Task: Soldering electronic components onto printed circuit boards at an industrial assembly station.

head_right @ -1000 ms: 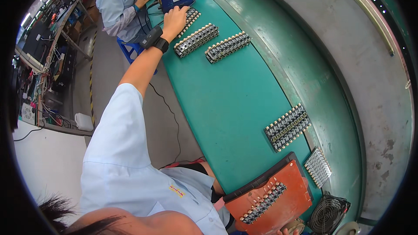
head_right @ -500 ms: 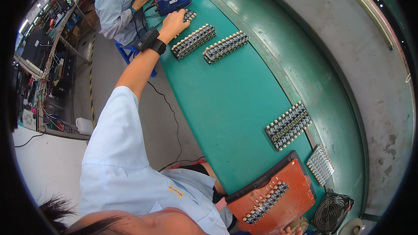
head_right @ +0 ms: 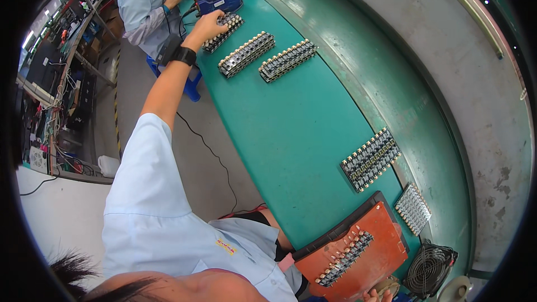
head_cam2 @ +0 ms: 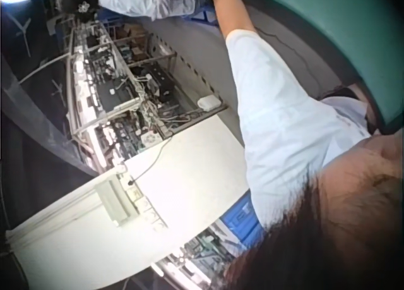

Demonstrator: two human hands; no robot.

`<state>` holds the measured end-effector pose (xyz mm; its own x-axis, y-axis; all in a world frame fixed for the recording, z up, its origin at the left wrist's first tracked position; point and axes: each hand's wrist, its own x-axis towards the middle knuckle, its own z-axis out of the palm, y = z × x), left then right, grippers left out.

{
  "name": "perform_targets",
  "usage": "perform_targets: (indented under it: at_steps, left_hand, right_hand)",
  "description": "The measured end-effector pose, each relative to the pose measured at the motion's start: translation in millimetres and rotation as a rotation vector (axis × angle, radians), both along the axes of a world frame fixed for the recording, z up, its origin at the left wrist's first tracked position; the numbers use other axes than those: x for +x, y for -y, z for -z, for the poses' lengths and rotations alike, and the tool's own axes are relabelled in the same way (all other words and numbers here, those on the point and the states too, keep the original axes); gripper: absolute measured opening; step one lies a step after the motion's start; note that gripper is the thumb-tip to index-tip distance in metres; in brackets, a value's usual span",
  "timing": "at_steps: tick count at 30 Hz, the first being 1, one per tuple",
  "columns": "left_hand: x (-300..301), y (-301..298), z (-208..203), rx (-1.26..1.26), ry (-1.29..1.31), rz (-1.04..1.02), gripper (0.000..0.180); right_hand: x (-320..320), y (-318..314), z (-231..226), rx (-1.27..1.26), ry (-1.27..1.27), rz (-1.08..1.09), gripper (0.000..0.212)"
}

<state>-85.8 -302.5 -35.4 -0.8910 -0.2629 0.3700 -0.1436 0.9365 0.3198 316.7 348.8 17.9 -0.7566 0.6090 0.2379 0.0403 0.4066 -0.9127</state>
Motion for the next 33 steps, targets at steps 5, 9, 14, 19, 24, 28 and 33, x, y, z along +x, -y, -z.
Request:
perform_targets:
  at_steps: [5,9,14,19,24,28,33]
  left_hand:
    - [6.4,-10.8,13.0,0.003,0.049,-0.060,0.068]
    - [3.5,-32.3,12.3,-0.017,0.038,-0.067,0.084]
    - [6.9,-21.3,8.1,-0.013,-0.090,0.034,0.085]
    - [77.0,-96.6,-61.3,0.012,-0.225,0.082,0.064]
    - [176.5,-334.0,-92.1,0.205,-0.230,0.729,0.042]
    - [136.0,-419.3,-31.8,0.248,0.018,0.800,0.063]
    - [65.0,-457.3,6.3,0.252,0.312,0.544,0.072]
  right_hand:
    - [0.2,0.3,0.4,0.051,-0.044,-0.023,0.032]
    - [3.7,0.1,0.1,0.087,-0.087,-0.011,0.031]
    - [3.2,-10.9,4.4,0.087,-0.035,0.134,0.037]
    - [5.7,-15.3,10.0,0.010,-0.066,0.123,0.038]
    - [22.5,-20.3,13.1,-0.045,-0.147,0.057,0.039]
    - [17.1,-16.7,19.9,-0.140,-0.201,-0.128,0.038]
    - [27.4,-17.2,25.2,-0.223,-0.295,-0.172,0.039]
